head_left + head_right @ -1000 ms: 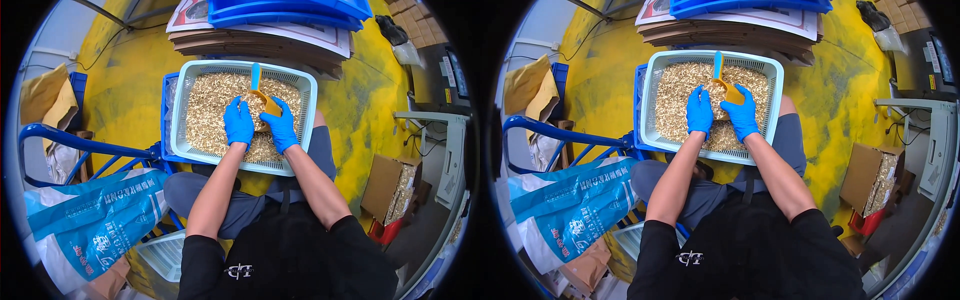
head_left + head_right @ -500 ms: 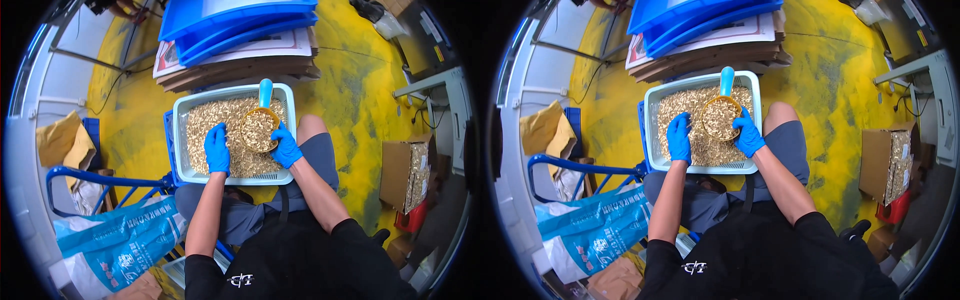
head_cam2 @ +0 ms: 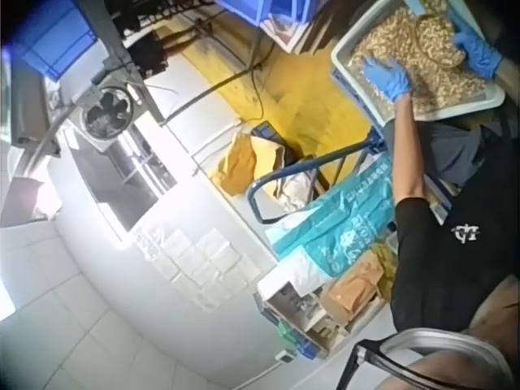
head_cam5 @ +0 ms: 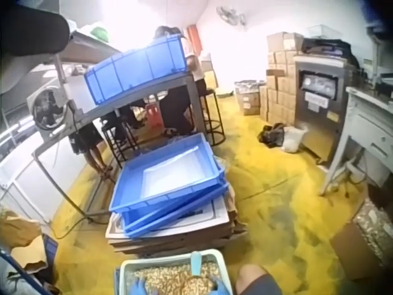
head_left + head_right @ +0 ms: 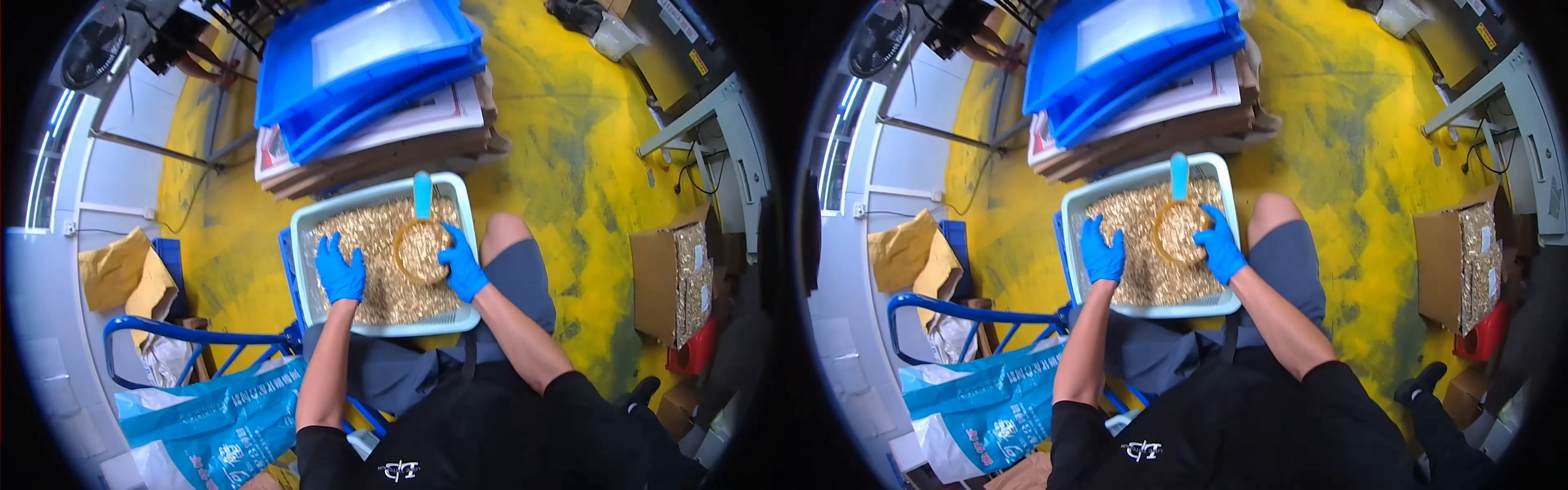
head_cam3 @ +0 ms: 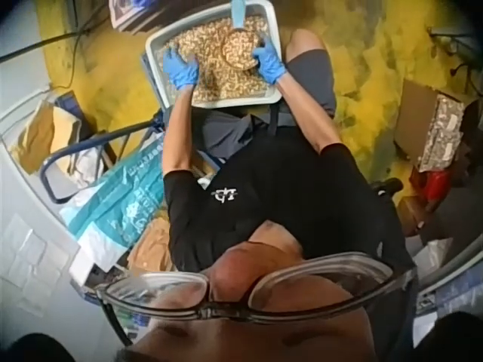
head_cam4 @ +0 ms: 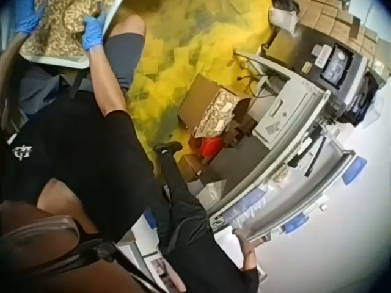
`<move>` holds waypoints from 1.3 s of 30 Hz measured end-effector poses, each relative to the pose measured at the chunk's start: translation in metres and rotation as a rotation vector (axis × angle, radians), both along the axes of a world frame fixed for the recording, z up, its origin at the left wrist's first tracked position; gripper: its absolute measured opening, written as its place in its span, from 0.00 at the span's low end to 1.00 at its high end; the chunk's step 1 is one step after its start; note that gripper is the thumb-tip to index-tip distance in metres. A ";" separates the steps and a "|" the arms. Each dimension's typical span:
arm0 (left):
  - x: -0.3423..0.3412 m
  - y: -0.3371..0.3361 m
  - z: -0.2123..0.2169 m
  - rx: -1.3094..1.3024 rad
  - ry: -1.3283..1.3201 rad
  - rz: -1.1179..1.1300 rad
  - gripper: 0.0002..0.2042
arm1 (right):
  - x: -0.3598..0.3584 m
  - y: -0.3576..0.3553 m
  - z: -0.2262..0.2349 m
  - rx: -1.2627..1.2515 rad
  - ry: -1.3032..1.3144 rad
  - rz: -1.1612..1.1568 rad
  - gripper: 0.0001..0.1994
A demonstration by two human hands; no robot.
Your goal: Scooping small hardware components from a storage bin into plastic bags and weighing them on a scale.
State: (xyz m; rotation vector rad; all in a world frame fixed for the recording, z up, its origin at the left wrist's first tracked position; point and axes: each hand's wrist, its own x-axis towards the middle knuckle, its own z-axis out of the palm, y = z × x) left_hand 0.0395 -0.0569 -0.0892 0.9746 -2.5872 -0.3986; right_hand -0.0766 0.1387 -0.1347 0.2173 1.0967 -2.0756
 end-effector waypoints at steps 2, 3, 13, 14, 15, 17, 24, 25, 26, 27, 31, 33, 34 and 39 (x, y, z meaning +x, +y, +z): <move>-0.051 -0.016 0.065 -0.170 0.207 -0.164 0.24 | 0.000 0.008 -0.010 0.052 0.053 0.034 0.32; -0.077 -0.026 0.093 -0.231 0.334 -0.254 0.23 | 0.003 0.009 -0.010 0.087 0.088 0.057 0.32; -0.301 -0.071 0.183 -0.050 -0.137 -0.181 0.28 | 0.023 0.005 -0.014 0.136 0.105 0.072 0.31; -0.314 -0.072 0.180 0.011 -0.187 -0.122 0.34 | 0.024 0.005 -0.016 0.153 0.121 0.074 0.31; -0.327 -0.074 0.178 0.071 -0.236 -0.063 0.41 | 0.024 0.005 -0.017 0.169 0.139 0.075 0.31; -0.346 -0.082 0.176 0.213 -0.348 -0.129 0.50 | 0.023 0.003 -0.013 0.211 0.134 0.117 0.32; -0.369 -0.009 0.199 0.174 -0.375 -0.081 0.36 | 0.011 0.009 -0.002 0.262 0.275 0.151 0.32; -0.367 -0.009 0.202 0.136 -0.372 -0.144 0.30 | 0.011 0.008 0.001 0.278 0.288 0.158 0.32; -0.367 -0.011 0.198 0.034 -0.313 -0.178 0.21 | 0.012 0.009 -0.002 0.277 0.287 0.161 0.32; -0.367 -0.015 0.196 0.031 -0.311 -0.174 0.21 | 0.012 0.009 -0.007 0.267 0.301 0.155 0.32; -0.363 -0.043 0.182 0.112 -0.240 -0.329 0.18 | 0.017 0.013 -0.007 0.249 0.261 0.151 0.31; -0.349 -0.053 0.172 0.230 -0.165 -0.431 0.17 | 0.022 0.016 -0.014 0.243 0.294 0.137 0.31; -0.342 -0.059 0.168 0.123 -0.064 -0.390 0.15 | 0.027 0.017 -0.018 0.238 0.325 0.124 0.31; -0.261 -0.082 0.248 -0.296 0.585 -0.505 0.03 | 0.026 0.002 -0.004 0.214 0.126 0.171 0.28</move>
